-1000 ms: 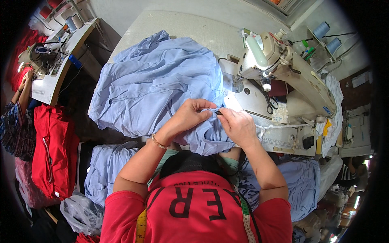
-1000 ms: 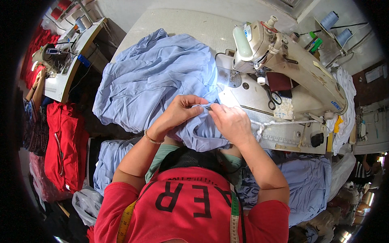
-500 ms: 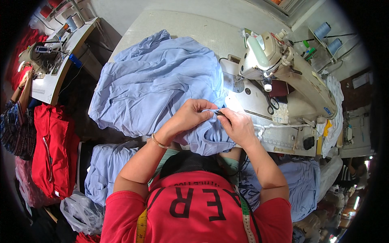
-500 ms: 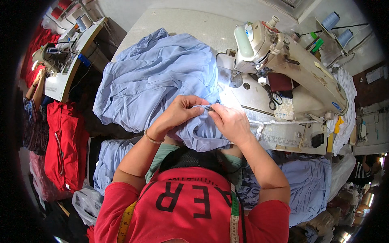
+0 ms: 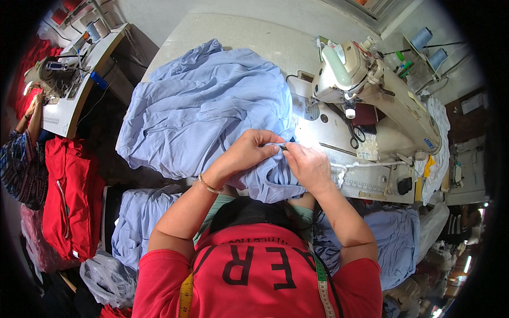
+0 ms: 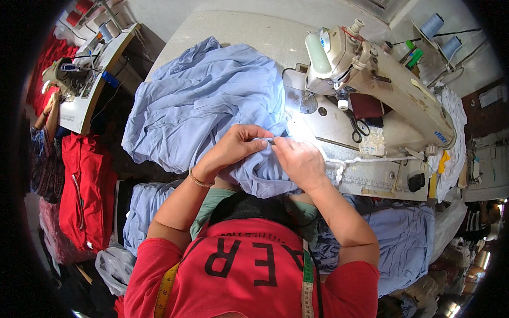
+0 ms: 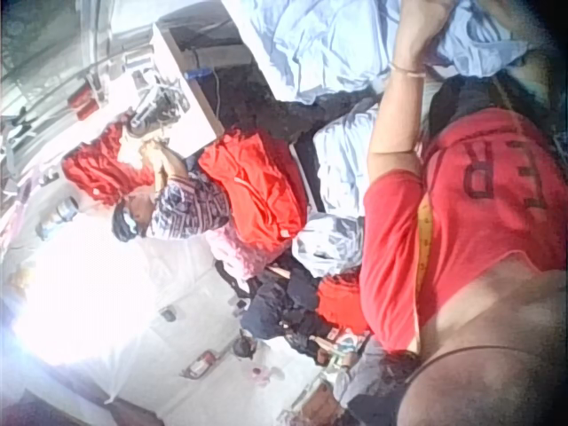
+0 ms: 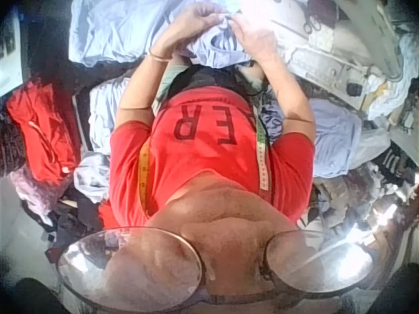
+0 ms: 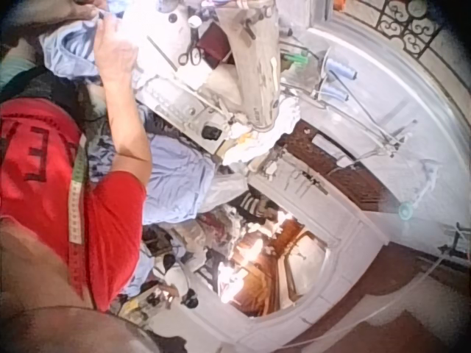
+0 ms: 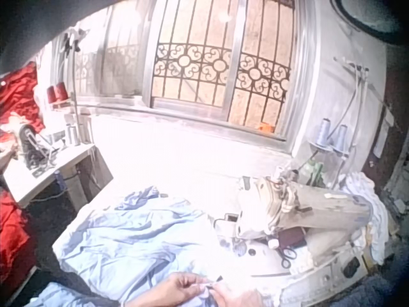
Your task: The person trims loose threads and aligns the fabric of a light blue shirt collar at a sewing machine workstation, using small shears to clip excess material before smoothing the garment and checking the seam alignment.
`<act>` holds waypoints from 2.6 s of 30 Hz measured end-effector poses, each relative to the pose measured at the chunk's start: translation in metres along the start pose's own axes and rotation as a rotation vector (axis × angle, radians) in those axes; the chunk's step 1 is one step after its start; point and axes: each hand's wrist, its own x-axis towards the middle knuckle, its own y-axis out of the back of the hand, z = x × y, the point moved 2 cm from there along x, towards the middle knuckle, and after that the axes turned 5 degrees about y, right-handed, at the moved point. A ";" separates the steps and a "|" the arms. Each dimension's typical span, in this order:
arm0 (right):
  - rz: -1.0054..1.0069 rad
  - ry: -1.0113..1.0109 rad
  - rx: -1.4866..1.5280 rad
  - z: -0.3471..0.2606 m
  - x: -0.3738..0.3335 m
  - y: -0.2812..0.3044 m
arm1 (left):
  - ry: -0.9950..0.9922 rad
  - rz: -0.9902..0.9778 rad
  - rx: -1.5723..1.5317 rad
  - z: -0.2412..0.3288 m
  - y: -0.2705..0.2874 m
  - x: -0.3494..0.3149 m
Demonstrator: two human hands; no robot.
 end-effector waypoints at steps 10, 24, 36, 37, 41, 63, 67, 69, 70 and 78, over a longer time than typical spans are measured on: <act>0.021 0.051 -0.048 0.002 -0.002 -0.005 | -0.033 0.001 0.015 0.001 -0.001 0.000; 0.025 -0.127 0.202 0.006 0.001 0.003 | 0.008 0.023 -0.022 0.001 -0.002 -0.001; -0.022 0.055 -0.060 -0.001 0.007 0.016 | -0.007 0.047 -0.030 0.009 -0.003 -0.004; -0.026 0.061 -0.076 -0.001 0.007 0.016 | -0.019 0.048 -0.035 0.005 -0.003 -0.003; -0.041 0.054 -0.088 0.000 0.005 0.014 | -0.028 0.040 -0.033 0.005 -0.004 -0.003; 0.035 -0.490 1.176 0.024 0.012 -0.003 | -0.088 0.000 -0.284 -0.002 0.005 -0.002; 0.093 -0.450 1.180 0.021 0.018 -0.011 | -0.023 0.032 -0.368 0.005 -0.002 -0.008; 0.106 -0.432 1.146 0.020 0.022 -0.012 | -0.059 0.153 -0.219 0.009 -0.007 -0.008; 0.127 -0.454 1.143 0.023 0.024 -0.011 | -0.038 0.187 -0.161 0.008 -0.006 -0.007; 0.093 -0.324 0.734 0.015 0.015 0.018 | -0.087 0.172 -0.639 -0.002 0.001 -0.002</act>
